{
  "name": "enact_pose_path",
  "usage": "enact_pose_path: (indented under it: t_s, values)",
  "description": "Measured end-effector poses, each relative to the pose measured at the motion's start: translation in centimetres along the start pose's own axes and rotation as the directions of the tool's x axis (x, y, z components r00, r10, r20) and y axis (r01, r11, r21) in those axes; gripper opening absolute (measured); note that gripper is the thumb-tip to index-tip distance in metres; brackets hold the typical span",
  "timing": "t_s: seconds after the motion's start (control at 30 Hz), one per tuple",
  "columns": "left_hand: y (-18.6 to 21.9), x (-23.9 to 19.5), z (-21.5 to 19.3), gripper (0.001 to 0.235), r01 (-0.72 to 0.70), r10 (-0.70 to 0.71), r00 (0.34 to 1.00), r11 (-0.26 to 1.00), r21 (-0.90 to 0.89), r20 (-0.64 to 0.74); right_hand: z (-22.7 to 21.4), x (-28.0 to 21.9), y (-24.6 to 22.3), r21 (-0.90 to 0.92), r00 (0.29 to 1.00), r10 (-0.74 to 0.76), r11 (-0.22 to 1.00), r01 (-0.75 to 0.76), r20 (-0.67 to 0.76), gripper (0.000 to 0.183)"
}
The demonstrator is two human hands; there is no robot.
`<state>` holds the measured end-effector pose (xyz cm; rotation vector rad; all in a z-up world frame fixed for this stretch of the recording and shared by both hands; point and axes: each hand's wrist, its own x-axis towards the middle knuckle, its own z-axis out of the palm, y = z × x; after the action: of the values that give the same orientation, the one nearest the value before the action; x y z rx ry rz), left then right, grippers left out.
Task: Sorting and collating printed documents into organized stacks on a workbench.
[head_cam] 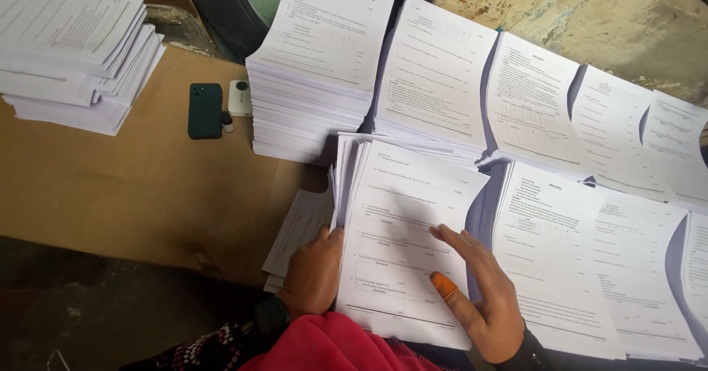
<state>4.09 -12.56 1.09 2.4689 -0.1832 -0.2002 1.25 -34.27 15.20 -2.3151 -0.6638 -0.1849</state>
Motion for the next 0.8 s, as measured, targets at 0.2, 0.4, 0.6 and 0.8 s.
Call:
enact_pose_path:
  t_s: [0.2, 0.4, 0.6, 0.8]
  values:
    - [-0.8, 0.2, 0.2, 0.018, -0.058, 0.055, 0.997, 0.997, 0.051, 0.053, 1.1, -4.1, -0.5, 0.105, 0.939, 0.269, 0.962, -0.252, -0.216, 0.044]
    - [-4.0, -1.9, -6.0, 0.038, 0.075, -0.088, 0.993, 0.987, -0.142, -0.083, 4.4, -1.3, -1.7, -0.037, 0.998, 0.053, 0.998, -0.053, 0.017, 0.043]
    - [-5.6, -3.7, -10.6, 0.033, 0.047, -0.102, 0.968, 0.971, -0.234, -0.228, 13.9, 6.6, 0.0, -0.288, 0.865, -0.159, 0.901, 0.324, 0.476, 0.035]
    - [-6.4, -5.2, -12.7, 0.031, 0.183, -0.284, 0.912, 0.927, -0.326, -0.295, 15.8, 10.9, 5.5, -0.595, 0.667, 0.162, 0.633, 0.496, 0.727, 0.049]
